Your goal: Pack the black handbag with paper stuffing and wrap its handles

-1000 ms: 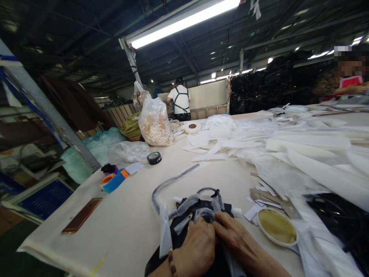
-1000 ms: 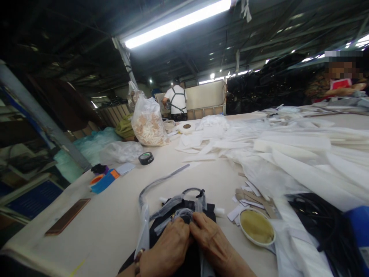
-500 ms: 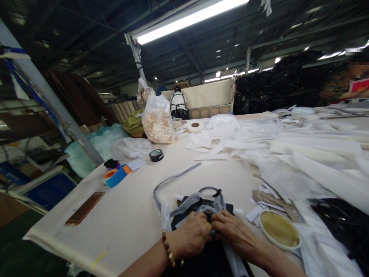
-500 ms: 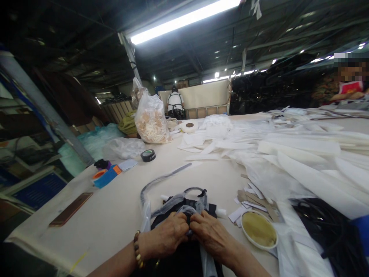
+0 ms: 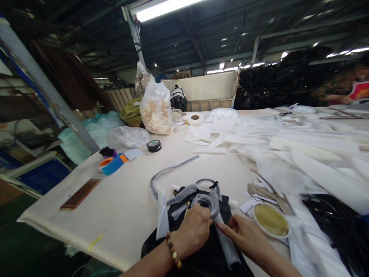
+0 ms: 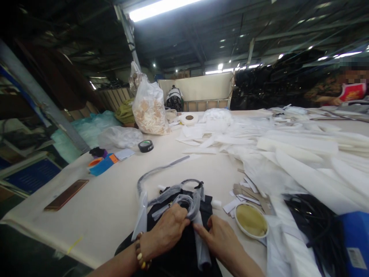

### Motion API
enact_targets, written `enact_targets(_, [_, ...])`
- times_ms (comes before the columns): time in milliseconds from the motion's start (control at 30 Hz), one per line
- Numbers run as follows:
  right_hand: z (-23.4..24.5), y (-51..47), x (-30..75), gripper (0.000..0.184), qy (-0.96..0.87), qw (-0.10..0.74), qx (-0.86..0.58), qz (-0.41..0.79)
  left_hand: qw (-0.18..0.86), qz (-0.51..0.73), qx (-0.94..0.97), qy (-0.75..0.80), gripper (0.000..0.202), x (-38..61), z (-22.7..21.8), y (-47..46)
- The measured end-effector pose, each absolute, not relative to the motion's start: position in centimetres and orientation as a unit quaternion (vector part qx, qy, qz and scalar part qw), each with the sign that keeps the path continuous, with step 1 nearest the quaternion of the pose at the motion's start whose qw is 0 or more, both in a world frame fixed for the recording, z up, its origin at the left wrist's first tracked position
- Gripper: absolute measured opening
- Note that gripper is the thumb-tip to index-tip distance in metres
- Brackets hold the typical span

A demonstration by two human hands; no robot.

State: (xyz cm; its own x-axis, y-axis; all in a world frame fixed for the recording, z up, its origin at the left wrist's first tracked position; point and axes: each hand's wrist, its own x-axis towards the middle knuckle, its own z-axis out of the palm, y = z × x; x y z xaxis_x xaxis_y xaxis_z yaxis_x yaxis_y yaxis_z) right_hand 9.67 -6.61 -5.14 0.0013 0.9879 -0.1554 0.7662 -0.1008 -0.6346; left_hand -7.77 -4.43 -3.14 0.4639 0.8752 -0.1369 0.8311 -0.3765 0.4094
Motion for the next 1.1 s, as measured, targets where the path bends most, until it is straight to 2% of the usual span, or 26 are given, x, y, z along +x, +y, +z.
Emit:
enact_targets(367, [-4.8, -7.1, 9.4, 0.016, -0.459, 0.234, -0.627, 0.584, 0.196, 0.14, 0.757, 0.607, 0.018, -6.2, -3.9, -5.0])
enact_targets(433, [-5.0, -8.1, 9.9, 0.02, -0.405, 0.297, -0.58, 0.642, 0.189, 0.163, 0.756, 0.605, 0.019, -6.1, -4.4, -5.0])
enact_targets(533, [-5.4, -9.9, 10.5, 0.032, -0.301, 0.434, -0.484, 0.698, 0.184, 0.186, 0.763, 0.592, 0.02, -6.0, -5.0, -4.6])
enact_targets(600, [-6.0, -10.7, 10.7, 0.041, -0.279, 0.48, -0.477, 0.682, 0.182, 0.193, 0.777, 0.571, 0.018, -5.9, -5.6, -4.2])
enact_targets(667, [-6.7, -11.2, 10.7, 0.04, -0.31, 0.481, -0.505, 0.646, 0.177, 0.199, 0.8, 0.538, 0.017, -5.7, -6.3, -3.6])
enact_targets(900, [-9.9, -11.6, 10.6, 0.036, -0.472, 0.396, -0.544, 0.57, 0.104, 0.239, 0.832, 0.491, 0.024, -4.9, -10.2, -1.4])
enact_targets(1000, [-10.7, -11.9, 10.4, 0.039, -0.468, 0.357, -0.583, 0.561, 0.085, 0.261, 0.834, 0.479, 0.027, -4.7, -11.3, -1.1])
enact_targets(1100, [-10.7, -12.0, 9.7, 0.037, -0.448, 0.368, -0.635, 0.51, 0.083, 0.277, 0.834, 0.469, 0.028, -4.7, -11.8, -1.1])
